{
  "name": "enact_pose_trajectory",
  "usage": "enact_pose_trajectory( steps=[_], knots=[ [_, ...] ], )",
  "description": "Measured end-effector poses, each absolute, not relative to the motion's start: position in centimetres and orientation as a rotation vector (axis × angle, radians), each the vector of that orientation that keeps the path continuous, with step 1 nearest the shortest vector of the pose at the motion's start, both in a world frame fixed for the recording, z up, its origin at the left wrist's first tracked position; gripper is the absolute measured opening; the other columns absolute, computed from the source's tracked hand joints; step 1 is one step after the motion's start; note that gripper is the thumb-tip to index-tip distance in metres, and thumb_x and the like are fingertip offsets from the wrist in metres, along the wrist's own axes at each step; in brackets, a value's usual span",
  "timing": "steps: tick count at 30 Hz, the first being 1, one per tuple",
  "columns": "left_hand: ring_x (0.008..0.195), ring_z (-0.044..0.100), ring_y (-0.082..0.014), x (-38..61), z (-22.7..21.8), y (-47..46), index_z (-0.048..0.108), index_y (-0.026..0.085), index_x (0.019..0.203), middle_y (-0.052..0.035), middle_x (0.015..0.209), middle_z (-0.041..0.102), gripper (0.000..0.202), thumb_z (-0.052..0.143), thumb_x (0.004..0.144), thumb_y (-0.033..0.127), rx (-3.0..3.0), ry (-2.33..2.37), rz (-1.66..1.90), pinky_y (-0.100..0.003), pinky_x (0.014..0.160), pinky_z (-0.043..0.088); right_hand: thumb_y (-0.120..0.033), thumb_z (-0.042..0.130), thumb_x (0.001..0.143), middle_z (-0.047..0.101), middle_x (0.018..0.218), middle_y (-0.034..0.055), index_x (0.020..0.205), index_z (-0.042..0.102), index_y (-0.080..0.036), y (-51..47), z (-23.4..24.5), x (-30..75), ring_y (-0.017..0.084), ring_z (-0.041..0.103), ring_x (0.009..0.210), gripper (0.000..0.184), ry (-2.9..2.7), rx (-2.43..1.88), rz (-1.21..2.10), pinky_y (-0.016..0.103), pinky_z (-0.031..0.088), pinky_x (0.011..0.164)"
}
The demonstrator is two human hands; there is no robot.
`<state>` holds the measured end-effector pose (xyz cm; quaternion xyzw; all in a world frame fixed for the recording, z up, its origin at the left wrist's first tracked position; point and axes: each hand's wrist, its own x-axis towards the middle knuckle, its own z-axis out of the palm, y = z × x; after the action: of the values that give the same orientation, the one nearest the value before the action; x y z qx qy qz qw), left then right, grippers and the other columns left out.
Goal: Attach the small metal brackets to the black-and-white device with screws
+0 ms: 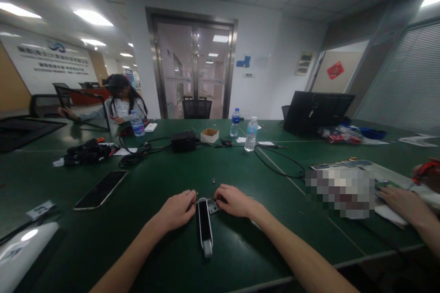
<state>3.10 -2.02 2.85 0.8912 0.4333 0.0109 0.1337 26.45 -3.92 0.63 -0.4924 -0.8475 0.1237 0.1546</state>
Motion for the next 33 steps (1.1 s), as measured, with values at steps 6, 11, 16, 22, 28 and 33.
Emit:
enact_pose_trajectory(
  steps=[6, 11, 16, 22, 28, 33],
  knots=[
    [0.081, 0.057, -0.0186, 3.0, 2.8, -2.0, 0.051, 0.020, 0.091, -0.0046, 0.094, 0.059, 0.009, 0.042, 0.090, 0.024, 2.592, 1.251, 0.065, -0.029, 0.068, 0.045, -0.017, 0.058, 0.081, 0.062, 0.090, 0.0048, 0.090, 0.065, -0.015, -4.0, 0.9, 26.5, 0.014, 0.056, 0.077, 0.012, -2.407, -1.394, 0.375, 0.023, 0.042, 0.069],
    [0.082, 0.057, -0.0189, 3.1, 2.8, -2.0, 0.051, 0.021, 0.093, -0.0049, 0.096, 0.058, 0.010, 0.042, 0.091, 0.025, 2.595, 1.247, 0.058, -0.029, 0.068, 0.045, -0.016, 0.062, 0.079, 0.060, 0.085, 0.0024, 0.089, 0.065, -0.016, -4.2, 1.2, 26.2, 0.012, 0.054, 0.074, 0.011, -2.384, -1.342, 0.407, 0.021, 0.042, 0.066],
    [0.084, 0.058, -0.0195, 3.1, 2.9, -2.1, 0.051, 0.021, 0.093, -0.0048, 0.097, 0.059, 0.011, 0.042, 0.091, 0.025, 2.592, 1.243, 0.051, -0.029, 0.069, 0.046, -0.019, 0.060, 0.082, 0.062, 0.087, 0.0028, 0.090, 0.064, -0.016, -4.2, 1.2, 26.1, 0.013, 0.056, 0.076, 0.009, -2.346, -1.352, 0.408, 0.023, 0.044, 0.068],
    [0.082, 0.058, -0.0195, 3.0, 2.6, -2.0, 0.052, 0.021, 0.093, -0.0046, 0.096, 0.059, 0.010, 0.043, 0.091, 0.025, 2.575, 1.230, 0.083, -0.029, 0.068, 0.045, -0.020, 0.059, 0.086, 0.065, 0.092, 0.0027, 0.095, 0.064, -0.017, -4.4, 1.5, 25.9, 0.013, 0.059, 0.081, 0.011, -2.289, -1.378, 0.453, 0.023, 0.045, 0.071],
    [0.082, 0.058, -0.0194, 2.9, 2.5, -1.9, 0.052, 0.020, 0.093, -0.0047, 0.095, 0.059, 0.010, 0.044, 0.091, 0.025, 2.568, 1.224, 0.104, -0.030, 0.068, 0.045, -0.019, 0.060, 0.086, 0.065, 0.091, 0.0023, 0.095, 0.065, -0.017, -4.4, 1.2, 25.6, 0.013, 0.058, 0.080, 0.010, -2.301, -1.366, 0.441, 0.022, 0.045, 0.070],
    [0.083, 0.058, -0.0198, 2.9, 2.4, -2.0, 0.052, 0.020, 0.092, -0.0049, 0.095, 0.059, 0.010, 0.043, 0.091, 0.024, 2.582, 1.222, 0.110, -0.030, 0.069, 0.045, -0.020, 0.059, 0.087, 0.065, 0.090, 0.0024, 0.095, 0.065, -0.018, -4.0, 0.5, 25.8, 0.014, 0.059, 0.081, 0.010, -2.309, -1.329, 0.414, 0.023, 0.045, 0.072]
  ],
)
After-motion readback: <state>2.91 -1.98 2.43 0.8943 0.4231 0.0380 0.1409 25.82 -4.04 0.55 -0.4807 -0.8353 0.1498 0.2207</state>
